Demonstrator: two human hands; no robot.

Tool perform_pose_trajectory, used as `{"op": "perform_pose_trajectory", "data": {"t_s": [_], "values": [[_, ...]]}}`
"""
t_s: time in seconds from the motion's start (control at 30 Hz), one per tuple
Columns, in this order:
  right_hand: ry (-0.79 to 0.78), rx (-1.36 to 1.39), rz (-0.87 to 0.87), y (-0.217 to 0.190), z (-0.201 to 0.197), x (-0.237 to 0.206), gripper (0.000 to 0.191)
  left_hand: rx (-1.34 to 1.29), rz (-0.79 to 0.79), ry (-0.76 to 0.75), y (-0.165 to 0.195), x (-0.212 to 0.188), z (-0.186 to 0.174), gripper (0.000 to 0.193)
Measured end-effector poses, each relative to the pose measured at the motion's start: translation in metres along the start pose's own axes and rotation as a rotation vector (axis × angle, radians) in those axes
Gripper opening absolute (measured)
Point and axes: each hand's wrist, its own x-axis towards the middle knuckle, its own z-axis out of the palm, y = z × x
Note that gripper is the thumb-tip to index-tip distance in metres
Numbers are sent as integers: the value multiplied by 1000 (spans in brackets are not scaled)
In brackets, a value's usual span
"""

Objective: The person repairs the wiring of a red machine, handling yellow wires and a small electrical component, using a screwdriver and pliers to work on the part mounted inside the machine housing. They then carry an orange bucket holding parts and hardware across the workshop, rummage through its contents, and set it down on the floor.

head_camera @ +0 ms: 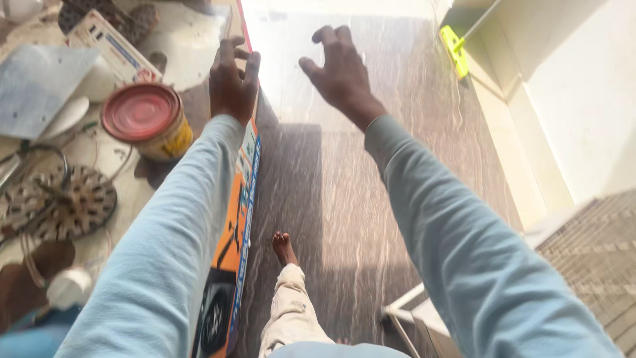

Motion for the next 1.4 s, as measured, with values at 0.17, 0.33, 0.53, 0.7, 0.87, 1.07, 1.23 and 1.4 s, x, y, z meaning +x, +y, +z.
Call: {"op": "perform_pose_trajectory", "data": {"t_s": [0.17,0.33,0.53,0.7,0.87,1.07,1.23,1.4], "values": [[-66,133,105,-5,109,145,48,7,2,108,-90,160,26,34],[-77,276,40,-17,192,293,40,1,-25,197,-160,290,38,33],[-7,303,-134,2,276,452,36,6,17,378,-241,424,53,28],[-87,399,-263,8,340,573,33,206,-23,573,-316,513,30,23],[-167,498,-497,-10,403,661,34,476,-127,656,-365,565,5,24],[-330,544,-531,-52,492,723,42,874,-421,477,-421,599,-46,47],[-402,508,-565,-82,557,763,60,999,-781,699,-473,645,-73,99],[-496,442,-441,-92,601,802,73,797,-1213,889,-503,693,-83,117]]}}
